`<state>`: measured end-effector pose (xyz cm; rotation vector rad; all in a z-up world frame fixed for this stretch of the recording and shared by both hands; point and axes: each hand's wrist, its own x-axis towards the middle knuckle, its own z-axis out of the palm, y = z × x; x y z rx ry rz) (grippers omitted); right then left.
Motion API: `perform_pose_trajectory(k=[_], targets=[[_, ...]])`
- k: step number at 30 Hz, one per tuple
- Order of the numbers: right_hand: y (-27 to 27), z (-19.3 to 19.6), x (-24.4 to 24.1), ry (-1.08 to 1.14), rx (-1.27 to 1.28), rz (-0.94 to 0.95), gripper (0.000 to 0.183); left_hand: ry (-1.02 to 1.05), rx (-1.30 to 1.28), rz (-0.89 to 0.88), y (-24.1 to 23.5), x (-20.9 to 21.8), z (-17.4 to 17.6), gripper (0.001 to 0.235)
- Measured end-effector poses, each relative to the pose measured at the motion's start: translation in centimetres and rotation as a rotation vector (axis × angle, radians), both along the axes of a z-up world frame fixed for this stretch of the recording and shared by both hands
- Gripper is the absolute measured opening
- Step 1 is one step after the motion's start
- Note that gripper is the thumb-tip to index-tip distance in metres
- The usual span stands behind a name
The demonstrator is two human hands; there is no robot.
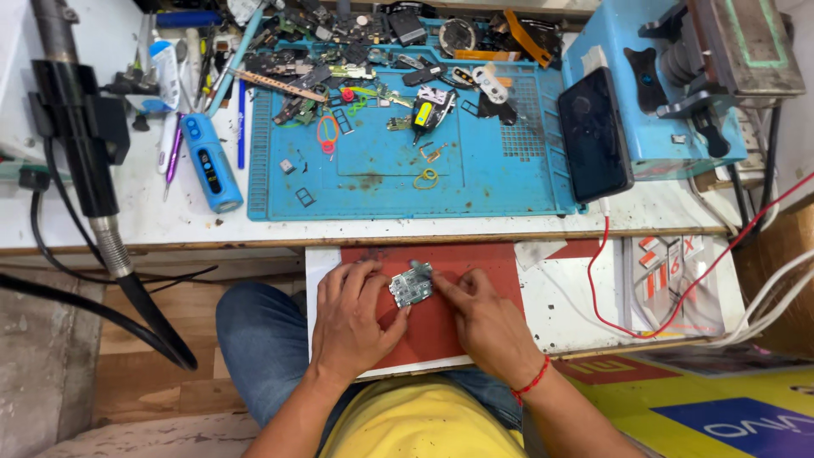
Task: The person uses a hot air gun to apply heat to a small circuit board placed on a red mat. They hold the board steady with one hand while directing the hot air with the other, focusing on specific areas of the board.
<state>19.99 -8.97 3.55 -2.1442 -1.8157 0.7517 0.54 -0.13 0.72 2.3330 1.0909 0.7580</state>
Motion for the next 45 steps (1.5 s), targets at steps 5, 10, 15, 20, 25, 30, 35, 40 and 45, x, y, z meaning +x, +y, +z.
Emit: perform_pose_trajectory(k=[5,10,15,20,25,30,35,40,45], targets=[[-0.6,-0.2,-0.4,0.100,-0.015,0.162,0.062,0.008,0.023,-0.002,-0.3,-0.3,-0.1,0.046],[-0.1,-0.4,0.7,0.002,0.099,0.014,0.057,0.037,0.050,0.001,0.0,0.3,-0.1,0.040],[-0.8,-0.7,0.8,-0.034,0.085,0.073,0.057,0.035,0.043,-0.012,-0.7,0.0,-0.5,0.046],[-0.6,-0.7,-0.5,0.046,0.123,0.238,0.067,0.064,0.067,-0.014,-0.4,-0.3,-0.5,0.047],[-0.8,-0.8,0.2,0.001,0.130,0.099,0.059,0.038,0.041,-0.013,-0.6,-0.1,-0.6,0.046],[-0.4,-0.5,0.0,-0.008,0.147,0.139,0.061,0.028,0.040,-0.031,-0.1,-0.1,-0.3,0.047],[-0.1,-0.1,-0.7,0.015,0.065,0.204,0.060,0.027,0.044,-0.032,-0.3,-0.5,-0.7,0.046],[-0.6,-0.5,0.1,-0.051,0.135,0.093,0.056,0.007,0.029,-0.020,-0.5,-0.2,-0.5,0.046],[-1.4,-1.8,0.6,-0.060,0.099,0.096,0.053,-0.017,0.030,-0.044,-0.4,-0.5,-1.4,0.049]])
